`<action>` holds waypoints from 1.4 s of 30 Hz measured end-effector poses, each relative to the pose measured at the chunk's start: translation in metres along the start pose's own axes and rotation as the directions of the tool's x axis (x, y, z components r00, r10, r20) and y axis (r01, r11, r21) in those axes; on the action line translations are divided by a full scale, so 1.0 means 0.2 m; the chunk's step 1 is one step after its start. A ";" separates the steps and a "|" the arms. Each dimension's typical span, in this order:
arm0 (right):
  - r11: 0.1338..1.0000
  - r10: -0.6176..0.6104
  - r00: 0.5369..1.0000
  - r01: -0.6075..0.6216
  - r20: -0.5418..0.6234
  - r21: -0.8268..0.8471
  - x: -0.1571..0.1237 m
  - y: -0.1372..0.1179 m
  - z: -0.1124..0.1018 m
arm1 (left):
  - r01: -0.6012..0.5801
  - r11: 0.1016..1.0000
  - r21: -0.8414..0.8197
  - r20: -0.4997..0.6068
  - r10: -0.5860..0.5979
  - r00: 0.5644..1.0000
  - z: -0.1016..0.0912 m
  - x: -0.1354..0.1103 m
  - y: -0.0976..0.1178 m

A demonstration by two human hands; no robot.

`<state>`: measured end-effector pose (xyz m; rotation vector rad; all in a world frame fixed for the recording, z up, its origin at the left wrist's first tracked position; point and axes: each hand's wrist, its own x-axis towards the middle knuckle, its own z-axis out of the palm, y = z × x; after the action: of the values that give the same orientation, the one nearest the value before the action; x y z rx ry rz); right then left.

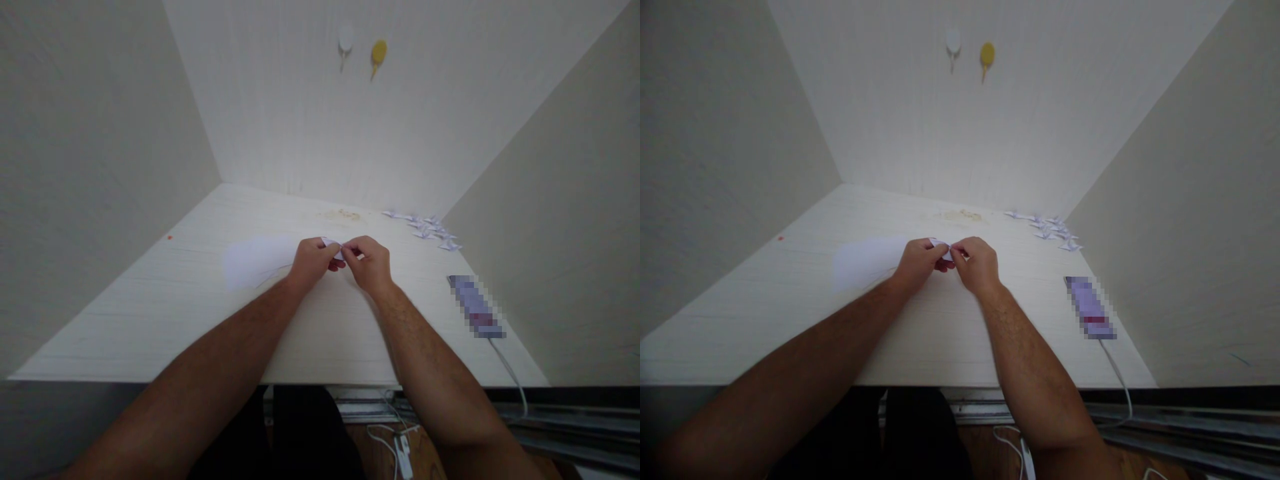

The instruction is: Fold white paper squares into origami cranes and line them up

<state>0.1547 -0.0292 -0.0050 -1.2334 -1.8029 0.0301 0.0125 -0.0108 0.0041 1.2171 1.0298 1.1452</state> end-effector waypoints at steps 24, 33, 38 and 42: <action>0.885 0.340 0.939 -0.338 0.052 0.321 0.01 -0.02 0.02 | -0.036 0.995 0.090 0.033 0.033 0.999 -0.01 0.00 0.00; 1.000 -0.006 0.998 0.005 0.060 0.021 -0.01 0.01 0.00 | -0.018 0.998 0.052 0.022 0.016 1.000 -0.02 0.01 -0.02; 0.996 -0.047 0.994 0.054 0.100 -0.071 0.00 0.01 -0.01 | -0.036 0.994 0.107 0.022 0.034 0.999 -0.02 0.00 -0.01; 0.990 -0.083 0.983 0.100 0.162 -0.101 0.00 0.01 -0.02 | -0.034 0.995 0.094 0.025 0.032 0.999 -0.03 0.00 -0.01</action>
<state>0.1583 -0.0298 -0.0031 -1.2520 -2.0195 -0.0234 0.0072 -0.0095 0.0022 1.3232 1.0599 1.1159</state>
